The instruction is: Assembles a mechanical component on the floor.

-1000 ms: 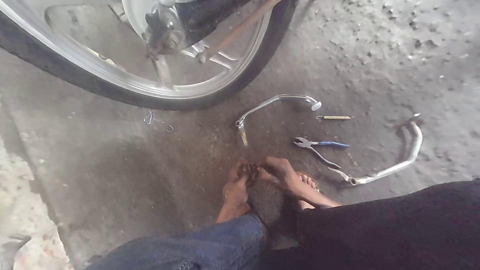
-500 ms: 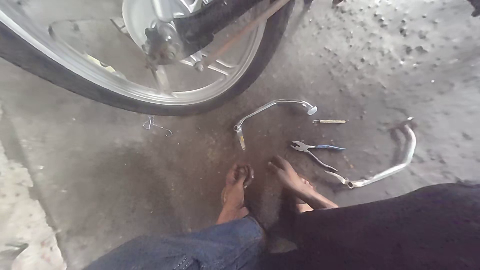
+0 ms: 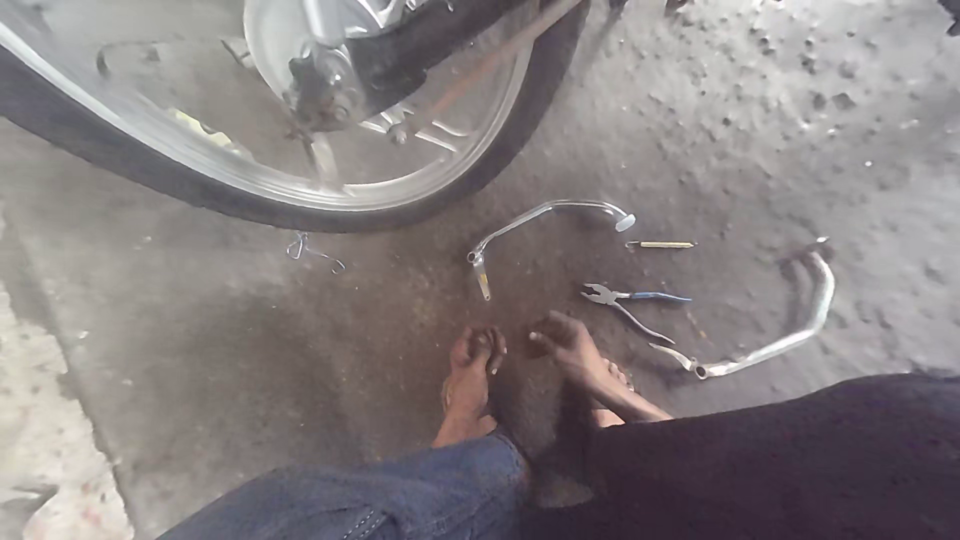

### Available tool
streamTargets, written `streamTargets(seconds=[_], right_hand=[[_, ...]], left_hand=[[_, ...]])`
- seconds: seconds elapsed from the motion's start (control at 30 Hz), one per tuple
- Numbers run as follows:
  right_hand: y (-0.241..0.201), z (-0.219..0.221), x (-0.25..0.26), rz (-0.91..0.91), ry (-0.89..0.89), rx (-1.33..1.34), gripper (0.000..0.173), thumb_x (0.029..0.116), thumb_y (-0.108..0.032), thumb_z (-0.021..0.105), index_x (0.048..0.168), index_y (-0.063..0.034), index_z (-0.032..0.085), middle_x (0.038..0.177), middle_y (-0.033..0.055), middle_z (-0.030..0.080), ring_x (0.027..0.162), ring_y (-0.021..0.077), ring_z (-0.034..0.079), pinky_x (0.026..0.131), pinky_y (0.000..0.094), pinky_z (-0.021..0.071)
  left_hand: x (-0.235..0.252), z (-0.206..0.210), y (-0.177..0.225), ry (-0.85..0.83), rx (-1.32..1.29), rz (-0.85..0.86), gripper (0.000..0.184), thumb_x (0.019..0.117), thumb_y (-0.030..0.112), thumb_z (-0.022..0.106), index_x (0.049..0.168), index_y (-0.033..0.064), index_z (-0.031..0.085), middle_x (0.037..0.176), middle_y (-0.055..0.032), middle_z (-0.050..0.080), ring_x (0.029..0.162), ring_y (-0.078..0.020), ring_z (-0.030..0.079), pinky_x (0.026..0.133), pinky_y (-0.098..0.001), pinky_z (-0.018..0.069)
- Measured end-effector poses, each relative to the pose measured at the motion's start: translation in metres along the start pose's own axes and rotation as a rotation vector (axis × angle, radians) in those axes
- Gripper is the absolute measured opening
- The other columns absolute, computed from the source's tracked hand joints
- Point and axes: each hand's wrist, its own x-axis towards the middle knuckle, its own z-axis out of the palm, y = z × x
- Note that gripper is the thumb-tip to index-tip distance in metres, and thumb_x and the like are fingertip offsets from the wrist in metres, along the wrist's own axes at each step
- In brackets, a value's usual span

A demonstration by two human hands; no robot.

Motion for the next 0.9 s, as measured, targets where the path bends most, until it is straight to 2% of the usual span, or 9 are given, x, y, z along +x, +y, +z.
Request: streamTargets(seconds=[0.07,0.17,0.23,0.37,0.57,0.67,0.9], right_hand=[[-0.001,0.001,-0.001,-0.032,-0.01,-0.021,0.014,0.0981,-0.004,0.065,0.111,0.0005,0.063,0.096,0.0078,0.076,0.083,0.0184,0.076,0.079,0.0362,0.0658],[-0.006,0.003,0.001,-0.165,-0.027,-0.032,0.011,0.0948,-0.008,0.071,0.102,0.0002,0.072,0.09,0.0051,0.076,0.078,0.0138,0.074,0.076,0.0319,0.0646],[-0.007,0.005,0.002,-0.236,-0.024,-0.082,0.011,0.0933,-0.011,0.073,0.098,-0.0023,0.076,0.089,0.0027,0.072,0.076,0.009,0.069,0.073,0.0258,0.0615],[-0.009,0.007,0.007,-0.331,-0.064,-0.067,0.012,0.096,-0.007,0.068,0.103,-0.0006,0.076,0.095,0.005,0.073,0.082,0.0105,0.069,0.077,0.0274,0.0611],[-0.013,0.013,0.006,-0.306,-0.077,-0.006,0.012,0.0942,-0.007,0.071,0.104,-0.0009,0.074,0.094,0.0033,0.076,0.081,0.0095,0.072,0.078,0.0285,0.062],[-0.01,0.013,0.008,-0.332,-0.075,-0.031,0.011,0.093,-0.01,0.073,0.101,-0.0031,0.076,0.097,0.0041,0.072,0.082,0.0098,0.068,0.074,0.0263,0.0602],[-0.013,0.011,0.007,-0.363,-0.133,-0.051,0.012,0.0952,-0.011,0.07,0.102,-0.0023,0.075,0.102,0.0056,0.072,0.085,0.0111,0.069,0.075,0.0274,0.0605]], left_hand=[[-0.001,0.0,-0.001,0.004,0.019,0.007,0.017,0.1035,0.004,0.046,0.109,-0.0002,0.061,0.085,-0.0056,0.066,0.061,-0.0059,0.056,0.054,-0.0196,0.0469],[0.0,0.001,0.0,0.012,0.054,0.021,0.017,0.1026,0.003,0.046,0.11,-0.0007,0.061,0.086,-0.0043,0.065,0.062,-0.0056,0.056,0.055,-0.0199,0.0476],[-0.001,0.002,0.002,0.018,0.059,0.011,0.019,0.1026,0.002,0.044,0.112,-0.0003,0.061,0.085,-0.0034,0.065,0.062,-0.0047,0.056,0.054,-0.0192,0.0475],[-0.003,0.003,0.006,0.044,0.065,-0.042,0.021,0.1031,0.003,0.042,0.114,-0.0008,0.059,0.082,-0.0032,0.065,0.062,-0.005,0.057,0.055,-0.0188,0.0476],[-0.004,0.006,0.007,0.077,0.043,-0.085,0.023,0.1025,0.002,0.039,0.114,0.0004,0.059,0.081,-0.0017,0.065,0.06,-0.0039,0.055,0.054,-0.0176,0.0457],[-0.004,0.007,0.007,0.058,0.029,-0.092,0.022,0.1023,0.002,0.041,0.112,0.0008,0.06,0.081,-0.0015,0.065,0.059,-0.0033,0.055,0.053,-0.0173,0.0455],[-0.007,0.01,0.007,0.084,-0.042,-0.16,0.024,0.1008,0.002,0.04,0.108,0.0032,0.063,0.078,0.0009,0.064,0.057,-0.0017,0.052,0.051,-0.0164,0.0435]])
